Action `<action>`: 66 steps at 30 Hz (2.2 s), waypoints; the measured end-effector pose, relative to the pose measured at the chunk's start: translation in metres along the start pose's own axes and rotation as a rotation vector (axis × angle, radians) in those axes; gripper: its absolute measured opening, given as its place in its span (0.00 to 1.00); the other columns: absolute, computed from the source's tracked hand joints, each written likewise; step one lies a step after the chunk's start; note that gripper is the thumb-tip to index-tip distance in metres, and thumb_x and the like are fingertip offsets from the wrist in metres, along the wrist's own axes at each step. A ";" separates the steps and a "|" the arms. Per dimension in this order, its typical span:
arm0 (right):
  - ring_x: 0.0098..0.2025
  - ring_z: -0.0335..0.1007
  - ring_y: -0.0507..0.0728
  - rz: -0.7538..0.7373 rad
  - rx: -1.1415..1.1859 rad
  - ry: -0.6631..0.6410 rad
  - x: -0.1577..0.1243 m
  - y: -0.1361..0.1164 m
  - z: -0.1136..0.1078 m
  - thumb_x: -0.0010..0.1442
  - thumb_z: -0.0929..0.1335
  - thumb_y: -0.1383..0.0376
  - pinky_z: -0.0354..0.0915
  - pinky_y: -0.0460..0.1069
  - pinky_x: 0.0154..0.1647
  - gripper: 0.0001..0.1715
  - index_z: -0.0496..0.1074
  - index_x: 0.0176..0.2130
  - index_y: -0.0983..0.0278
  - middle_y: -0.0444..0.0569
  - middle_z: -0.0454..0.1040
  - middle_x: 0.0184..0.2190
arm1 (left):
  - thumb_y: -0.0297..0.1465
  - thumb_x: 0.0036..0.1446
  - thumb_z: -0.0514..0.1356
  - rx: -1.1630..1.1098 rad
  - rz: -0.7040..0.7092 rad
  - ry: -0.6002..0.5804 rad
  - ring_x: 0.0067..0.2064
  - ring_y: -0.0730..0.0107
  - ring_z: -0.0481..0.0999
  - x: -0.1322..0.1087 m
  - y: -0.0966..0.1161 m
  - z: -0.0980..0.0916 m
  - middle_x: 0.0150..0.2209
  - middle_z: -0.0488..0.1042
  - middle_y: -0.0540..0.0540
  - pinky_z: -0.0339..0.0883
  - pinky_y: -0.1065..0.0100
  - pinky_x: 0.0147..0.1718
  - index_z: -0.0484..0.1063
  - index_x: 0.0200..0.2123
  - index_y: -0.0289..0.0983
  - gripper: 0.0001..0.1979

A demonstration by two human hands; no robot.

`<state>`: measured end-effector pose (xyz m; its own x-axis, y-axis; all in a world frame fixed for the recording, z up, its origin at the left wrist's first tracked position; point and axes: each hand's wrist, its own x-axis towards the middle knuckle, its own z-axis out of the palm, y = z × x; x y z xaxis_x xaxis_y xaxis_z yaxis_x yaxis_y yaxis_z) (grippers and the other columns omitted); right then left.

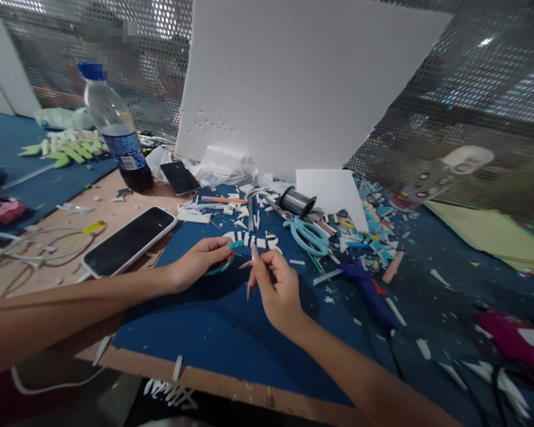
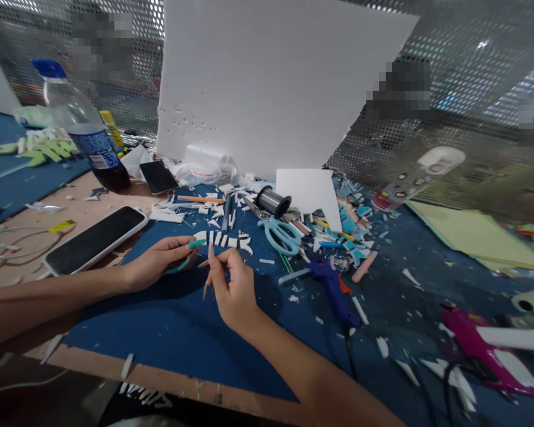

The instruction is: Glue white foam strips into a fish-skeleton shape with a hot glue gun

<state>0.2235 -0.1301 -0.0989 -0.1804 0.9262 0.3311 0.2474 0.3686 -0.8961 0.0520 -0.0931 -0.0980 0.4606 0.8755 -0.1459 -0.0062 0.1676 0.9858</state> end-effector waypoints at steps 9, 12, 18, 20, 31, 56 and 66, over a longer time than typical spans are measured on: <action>0.16 0.64 0.48 -0.031 -0.013 0.007 0.001 -0.001 0.000 0.64 0.60 0.63 0.63 0.44 0.21 0.13 0.59 0.27 0.61 0.38 0.64 0.16 | 0.42 0.54 0.56 0.000 -0.013 -0.002 0.22 0.80 0.53 0.000 0.000 0.000 0.21 0.56 0.54 0.47 0.73 0.23 0.62 0.24 0.34 0.16; 0.16 0.64 0.48 -0.030 -0.027 0.010 0.002 -0.001 0.000 0.64 0.60 0.63 0.62 0.44 0.21 0.14 0.59 0.27 0.61 0.38 0.64 0.16 | 0.42 0.55 0.55 0.010 -0.011 -0.003 0.22 0.80 0.53 0.000 0.000 -0.001 0.21 0.57 0.54 0.47 0.72 0.23 0.62 0.24 0.34 0.16; 0.16 0.64 0.48 -0.039 -0.019 0.000 0.002 -0.001 0.000 0.64 0.60 0.63 0.62 0.44 0.22 0.14 0.58 0.27 0.61 0.38 0.64 0.15 | 0.43 0.53 0.57 0.001 0.002 0.002 0.22 0.81 0.53 -0.001 0.000 0.000 0.21 0.57 0.55 0.47 0.73 0.23 0.61 0.25 0.34 0.17; 0.16 0.64 0.48 -0.036 -0.019 -0.004 0.002 -0.001 0.000 0.64 0.60 0.63 0.62 0.44 0.21 0.13 0.58 0.27 0.61 0.38 0.64 0.16 | 0.43 0.53 0.56 0.010 0.005 -0.001 0.22 0.80 0.53 -0.001 0.000 0.000 0.21 0.57 0.55 0.48 0.73 0.23 0.61 0.25 0.35 0.17; 0.16 0.65 0.48 0.018 -0.026 -0.018 0.004 0.000 0.001 0.64 0.60 0.63 0.63 0.44 0.22 0.14 0.58 0.26 0.61 0.37 0.63 0.15 | 0.48 0.56 0.53 0.096 0.053 -0.045 0.22 0.80 0.49 0.001 -0.003 0.000 0.21 0.54 0.56 0.46 0.72 0.22 0.59 0.26 0.35 0.20; 0.15 0.61 0.49 0.214 0.126 -0.135 0.011 0.010 0.003 0.62 0.61 0.52 0.63 0.44 0.19 0.19 0.61 0.27 0.62 0.38 0.62 0.14 | 0.46 0.59 0.49 0.222 0.133 -0.001 0.24 0.78 0.52 0.001 -0.005 0.002 0.23 0.54 0.55 0.49 0.72 0.24 0.59 0.27 0.36 0.18; 0.15 0.59 0.48 0.324 0.304 -0.171 0.013 0.015 0.006 0.59 0.63 0.50 0.60 0.44 0.18 0.20 0.64 0.28 0.64 0.38 0.63 0.15 | 0.44 0.59 0.50 0.250 0.136 0.005 0.24 0.78 0.52 -0.001 -0.004 0.001 0.23 0.54 0.55 0.50 0.72 0.24 0.58 0.26 0.37 0.18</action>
<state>0.2195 -0.1124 -0.1099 -0.3001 0.9538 -0.0103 0.0318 -0.0008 -0.9995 0.0524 -0.0956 -0.1016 0.4658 0.8848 -0.0112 0.1518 -0.0675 0.9861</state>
